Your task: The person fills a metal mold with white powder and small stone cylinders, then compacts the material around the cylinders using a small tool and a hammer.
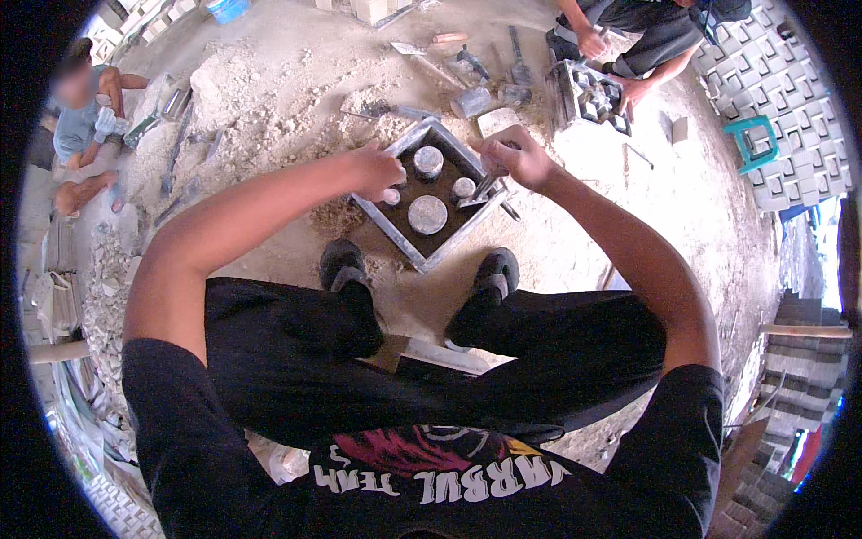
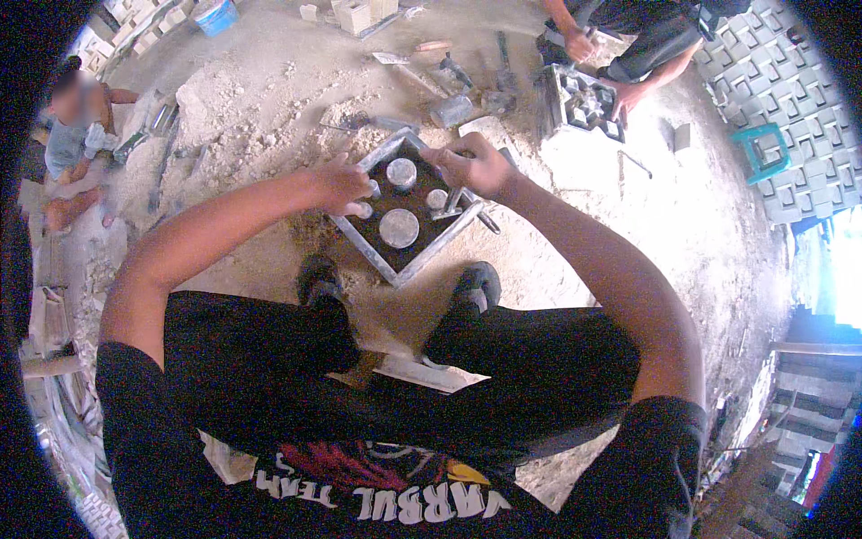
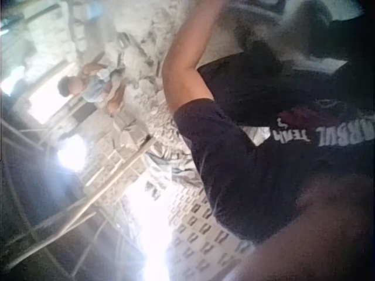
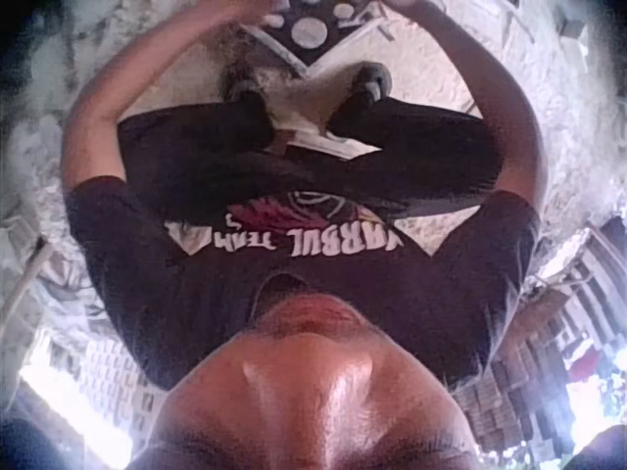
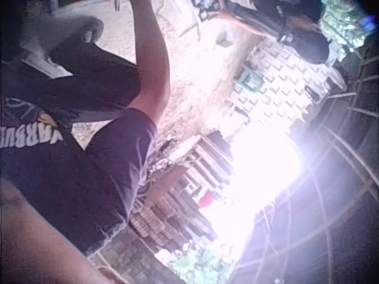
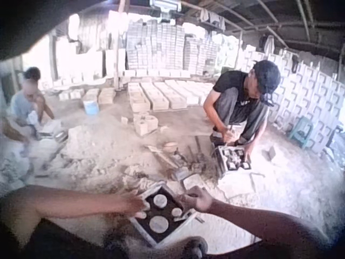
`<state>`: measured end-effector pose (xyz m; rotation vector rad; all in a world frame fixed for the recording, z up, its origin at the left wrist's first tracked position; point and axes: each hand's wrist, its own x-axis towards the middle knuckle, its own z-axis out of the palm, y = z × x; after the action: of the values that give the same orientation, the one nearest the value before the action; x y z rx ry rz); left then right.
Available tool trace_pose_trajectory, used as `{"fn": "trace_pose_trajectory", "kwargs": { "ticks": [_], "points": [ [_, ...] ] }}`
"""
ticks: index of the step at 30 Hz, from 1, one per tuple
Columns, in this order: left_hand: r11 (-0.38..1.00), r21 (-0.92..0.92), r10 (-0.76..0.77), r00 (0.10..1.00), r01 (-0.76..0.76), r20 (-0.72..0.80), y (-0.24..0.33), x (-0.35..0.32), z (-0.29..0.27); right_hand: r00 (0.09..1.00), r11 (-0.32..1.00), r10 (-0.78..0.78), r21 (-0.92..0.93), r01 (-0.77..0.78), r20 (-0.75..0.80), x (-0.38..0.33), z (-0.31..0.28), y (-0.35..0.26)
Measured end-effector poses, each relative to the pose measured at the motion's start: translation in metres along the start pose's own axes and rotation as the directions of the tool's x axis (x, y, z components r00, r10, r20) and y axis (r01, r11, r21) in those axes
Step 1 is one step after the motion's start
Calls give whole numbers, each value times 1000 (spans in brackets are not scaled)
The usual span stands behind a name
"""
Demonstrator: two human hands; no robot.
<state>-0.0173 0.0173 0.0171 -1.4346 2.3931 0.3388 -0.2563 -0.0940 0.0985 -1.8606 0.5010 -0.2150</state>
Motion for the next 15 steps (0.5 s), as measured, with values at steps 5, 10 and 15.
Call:
{"fn": "trace_pose_trajectory", "kwargs": {
  "ticks": [5, 10, 15],
  "points": [
    [973, -221, 2, 956, -70, -294, -7, 1, -22, 976, 960, 15, 277, 46, -215, 11, -5, -36],
    [852, -490, -56, 899, -183, -434, 17, 2, -54, 903, 855, 69, 492, 166, -424, 13, -8, -98],
    [777, -621, -172, 913, -106, -370, 48, 7, -56, 782, 732, 54, 557, 392, -621, 5, -15, -115]
  ]
}}
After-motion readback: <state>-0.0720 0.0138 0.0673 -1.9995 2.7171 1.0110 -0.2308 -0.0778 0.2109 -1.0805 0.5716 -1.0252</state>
